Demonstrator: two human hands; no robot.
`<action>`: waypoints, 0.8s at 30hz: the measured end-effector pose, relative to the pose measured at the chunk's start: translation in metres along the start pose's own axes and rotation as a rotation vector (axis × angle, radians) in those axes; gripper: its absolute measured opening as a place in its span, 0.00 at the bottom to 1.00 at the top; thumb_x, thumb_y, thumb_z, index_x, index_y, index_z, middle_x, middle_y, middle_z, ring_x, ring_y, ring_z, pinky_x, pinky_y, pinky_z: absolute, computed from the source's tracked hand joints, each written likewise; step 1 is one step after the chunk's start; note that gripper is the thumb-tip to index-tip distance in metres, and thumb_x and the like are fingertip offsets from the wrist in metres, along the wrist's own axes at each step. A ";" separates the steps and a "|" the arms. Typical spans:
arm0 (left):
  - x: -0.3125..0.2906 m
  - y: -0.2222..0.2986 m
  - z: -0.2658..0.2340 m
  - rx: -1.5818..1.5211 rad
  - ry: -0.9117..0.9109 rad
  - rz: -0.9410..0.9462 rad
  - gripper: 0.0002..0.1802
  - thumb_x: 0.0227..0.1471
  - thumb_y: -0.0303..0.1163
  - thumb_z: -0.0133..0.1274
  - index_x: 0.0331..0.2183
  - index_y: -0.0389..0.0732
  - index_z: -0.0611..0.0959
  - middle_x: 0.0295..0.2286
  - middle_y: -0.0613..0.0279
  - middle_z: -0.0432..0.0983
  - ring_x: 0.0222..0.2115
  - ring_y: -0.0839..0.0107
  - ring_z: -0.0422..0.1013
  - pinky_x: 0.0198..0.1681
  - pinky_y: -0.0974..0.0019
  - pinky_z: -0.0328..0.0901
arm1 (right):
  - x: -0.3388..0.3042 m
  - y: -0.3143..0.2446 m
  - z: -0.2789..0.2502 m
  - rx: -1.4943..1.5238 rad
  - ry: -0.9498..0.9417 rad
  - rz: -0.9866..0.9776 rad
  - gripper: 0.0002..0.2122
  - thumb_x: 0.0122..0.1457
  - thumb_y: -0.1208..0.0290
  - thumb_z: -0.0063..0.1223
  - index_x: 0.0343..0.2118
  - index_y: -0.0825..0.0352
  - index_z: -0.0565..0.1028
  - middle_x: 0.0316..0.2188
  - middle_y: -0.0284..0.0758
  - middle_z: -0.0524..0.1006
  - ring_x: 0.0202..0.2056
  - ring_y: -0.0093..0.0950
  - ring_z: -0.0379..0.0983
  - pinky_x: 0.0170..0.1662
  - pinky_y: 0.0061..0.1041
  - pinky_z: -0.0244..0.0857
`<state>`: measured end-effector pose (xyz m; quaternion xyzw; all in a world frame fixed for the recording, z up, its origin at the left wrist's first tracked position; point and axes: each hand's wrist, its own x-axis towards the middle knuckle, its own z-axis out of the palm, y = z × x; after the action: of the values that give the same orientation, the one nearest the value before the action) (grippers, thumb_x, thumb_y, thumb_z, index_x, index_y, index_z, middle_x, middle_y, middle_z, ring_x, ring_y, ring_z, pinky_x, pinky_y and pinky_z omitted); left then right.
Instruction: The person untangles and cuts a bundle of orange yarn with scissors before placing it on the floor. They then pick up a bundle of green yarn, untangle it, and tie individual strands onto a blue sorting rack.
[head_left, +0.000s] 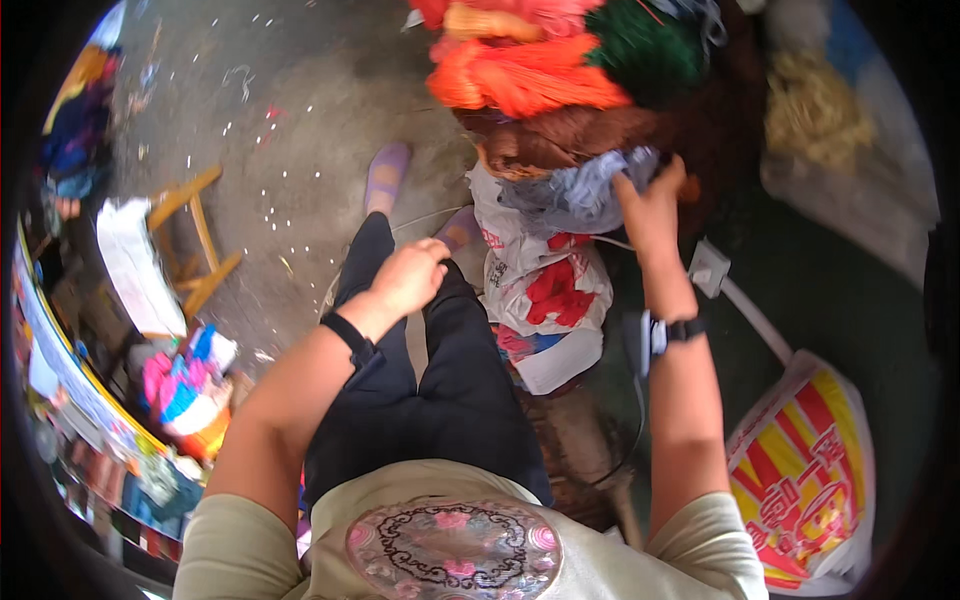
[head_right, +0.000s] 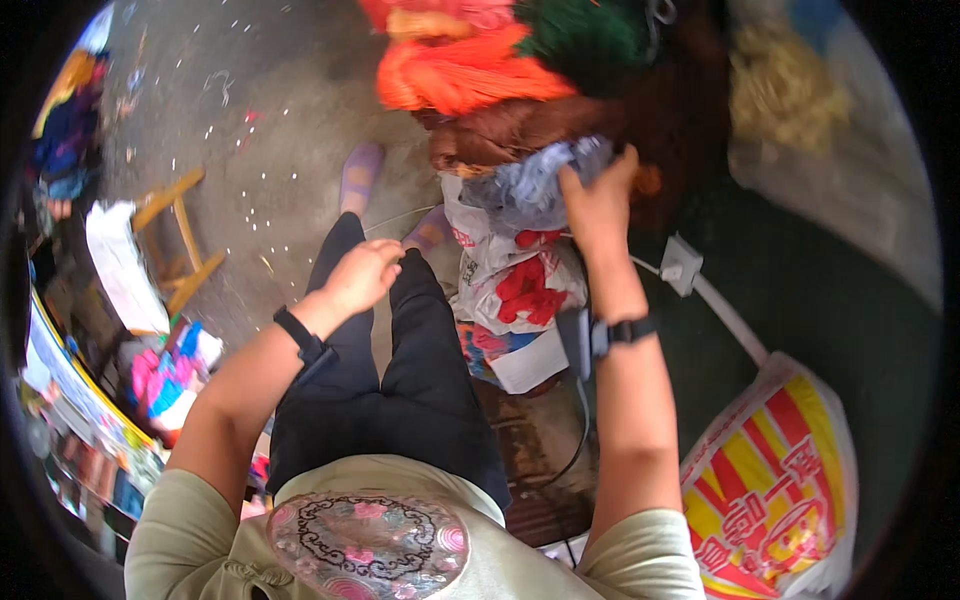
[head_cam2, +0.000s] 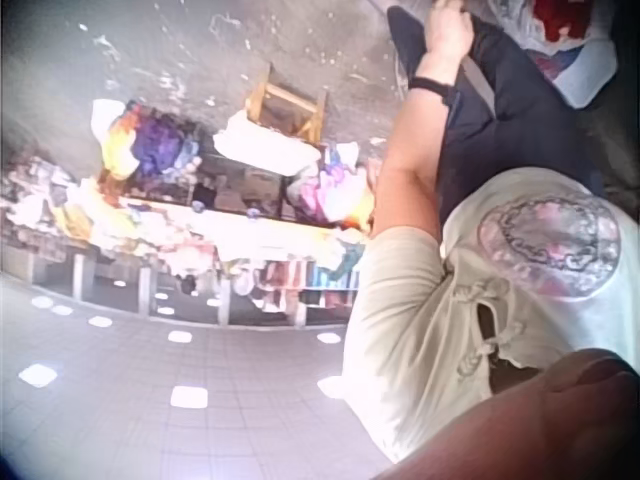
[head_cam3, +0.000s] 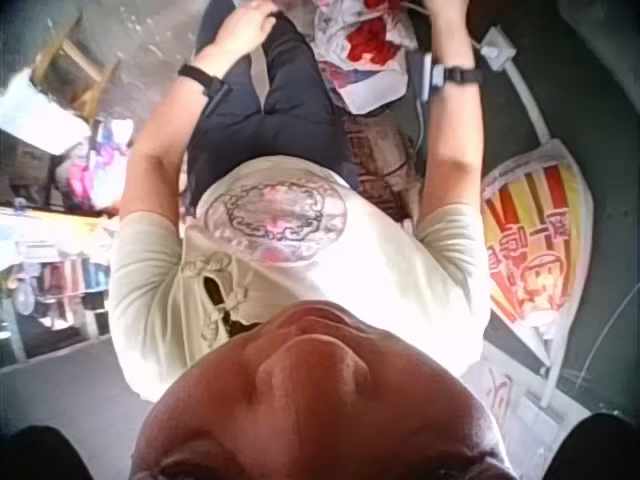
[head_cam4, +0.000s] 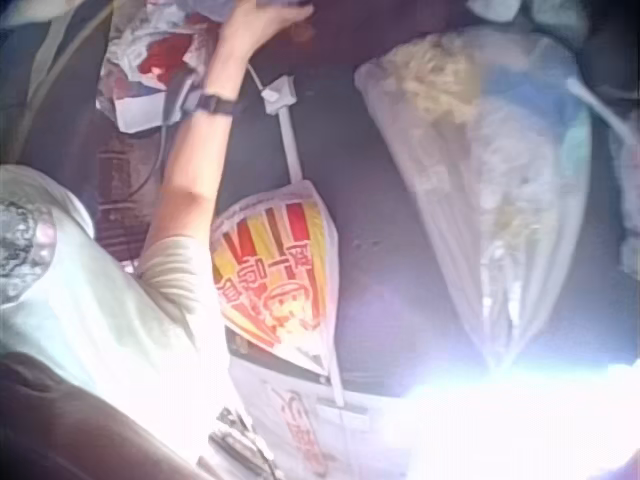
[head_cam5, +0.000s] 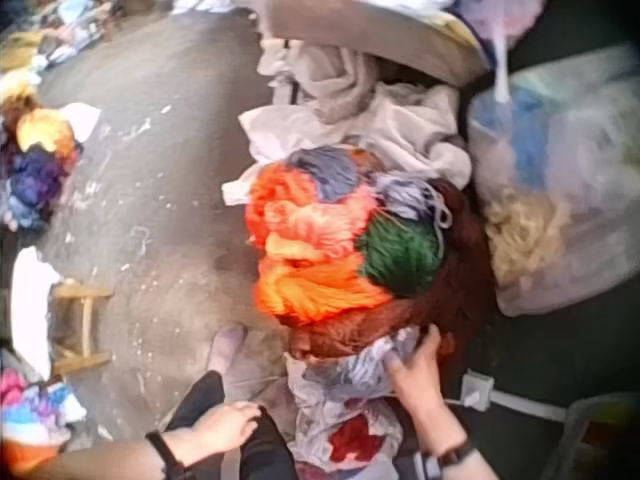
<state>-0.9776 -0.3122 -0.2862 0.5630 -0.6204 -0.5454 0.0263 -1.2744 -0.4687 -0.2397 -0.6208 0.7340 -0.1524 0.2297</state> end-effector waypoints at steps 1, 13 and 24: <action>0.004 -0.005 -0.006 -0.028 -0.015 -0.092 0.12 0.49 0.27 0.53 0.38 0.38 0.80 0.39 0.49 0.76 0.41 0.50 0.72 0.46 0.55 0.66 | -0.013 -0.014 -0.009 -0.166 0.111 -0.163 0.20 0.53 0.68 0.56 0.44 0.77 0.70 0.46 0.55 0.70 0.50 0.51 0.64 0.56 0.42 0.55; 0.121 -0.020 0.016 -0.295 0.118 -0.214 0.24 0.49 0.32 0.53 0.49 0.41 0.73 0.45 0.45 0.73 0.48 0.49 0.69 0.49 0.53 0.65 | 0.121 0.160 0.101 -0.923 -0.781 -0.651 0.11 0.53 0.74 0.45 0.35 0.69 0.79 0.36 0.49 0.78 0.38 0.45 0.76 0.43 0.41 0.70; 0.155 -0.004 0.047 -0.445 0.251 -0.073 0.25 0.34 0.32 0.62 0.40 0.38 0.77 0.34 0.48 0.74 0.42 0.54 0.70 0.45 0.56 0.66 | 0.087 0.176 0.102 -1.001 -0.965 -0.634 0.12 0.54 0.73 0.45 0.36 0.70 0.79 0.37 0.49 0.78 0.39 0.44 0.76 0.43 0.40 0.70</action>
<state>-1.0620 -0.3935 -0.3979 0.6287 -0.4563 -0.5949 0.2066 -1.3797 -0.5152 -0.4286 -0.8295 0.3206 0.4279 0.1613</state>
